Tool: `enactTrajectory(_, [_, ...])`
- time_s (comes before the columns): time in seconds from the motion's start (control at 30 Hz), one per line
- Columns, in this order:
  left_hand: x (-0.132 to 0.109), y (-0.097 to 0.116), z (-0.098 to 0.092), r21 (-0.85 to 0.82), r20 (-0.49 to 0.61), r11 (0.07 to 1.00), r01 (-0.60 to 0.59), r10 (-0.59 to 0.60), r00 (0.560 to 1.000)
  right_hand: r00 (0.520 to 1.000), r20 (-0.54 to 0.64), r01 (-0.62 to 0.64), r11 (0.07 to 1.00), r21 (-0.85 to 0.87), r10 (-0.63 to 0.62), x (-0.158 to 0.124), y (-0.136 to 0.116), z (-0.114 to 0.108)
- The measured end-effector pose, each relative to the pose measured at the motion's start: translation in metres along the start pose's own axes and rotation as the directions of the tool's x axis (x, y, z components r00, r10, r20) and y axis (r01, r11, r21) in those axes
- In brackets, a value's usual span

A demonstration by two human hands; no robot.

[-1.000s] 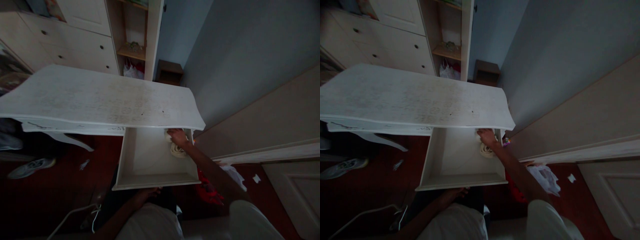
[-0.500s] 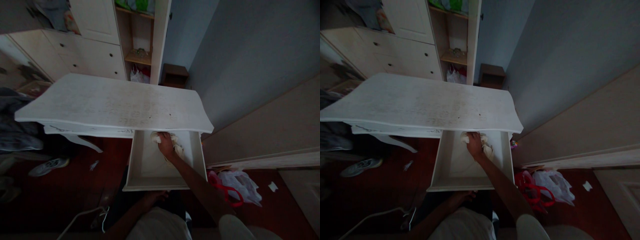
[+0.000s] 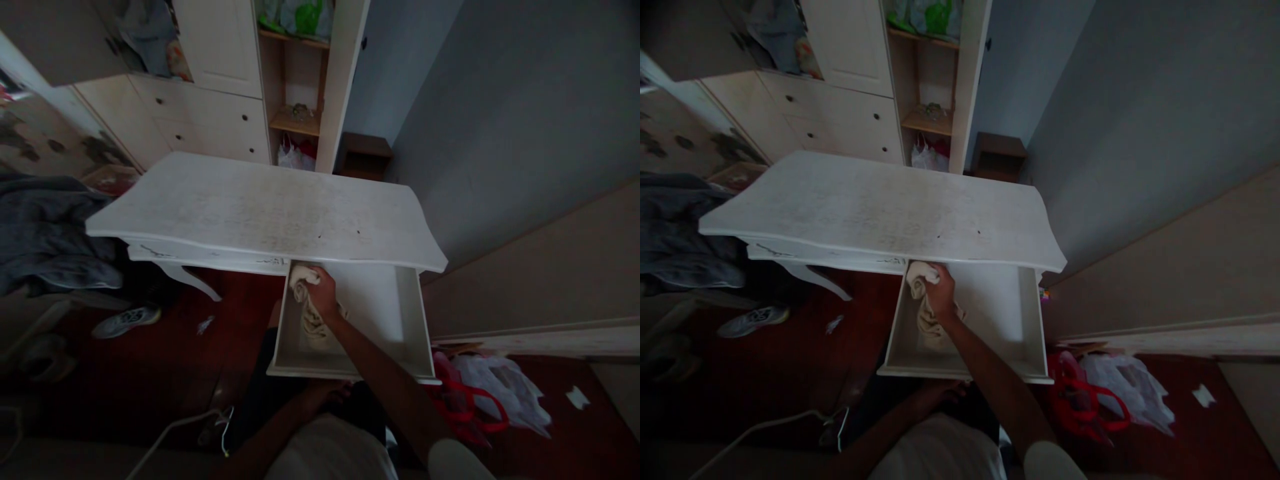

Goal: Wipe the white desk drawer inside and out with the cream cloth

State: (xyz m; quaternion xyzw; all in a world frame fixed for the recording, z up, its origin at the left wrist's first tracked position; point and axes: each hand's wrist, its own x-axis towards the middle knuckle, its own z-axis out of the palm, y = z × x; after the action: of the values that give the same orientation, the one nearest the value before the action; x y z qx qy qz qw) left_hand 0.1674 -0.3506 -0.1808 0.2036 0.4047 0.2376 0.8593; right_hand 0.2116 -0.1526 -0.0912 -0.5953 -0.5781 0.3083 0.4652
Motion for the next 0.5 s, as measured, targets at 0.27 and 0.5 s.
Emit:
enactTrajectory(0.27, [0.002,0.000,0.001,0.104,0.063,0.994,-0.018,0.011,0.998,0.980,0.033,0.193,0.979,0.062,-0.196,-0.018,-0.017,-0.002])
enactTrajectory(0.5, [0.001,-0.001,0.003,0.117,0.032,0.992,-0.038,0.034,0.999,0.760,0.513,0.469,0.883,-0.008,-0.399,-0.067,-0.034,-0.025])
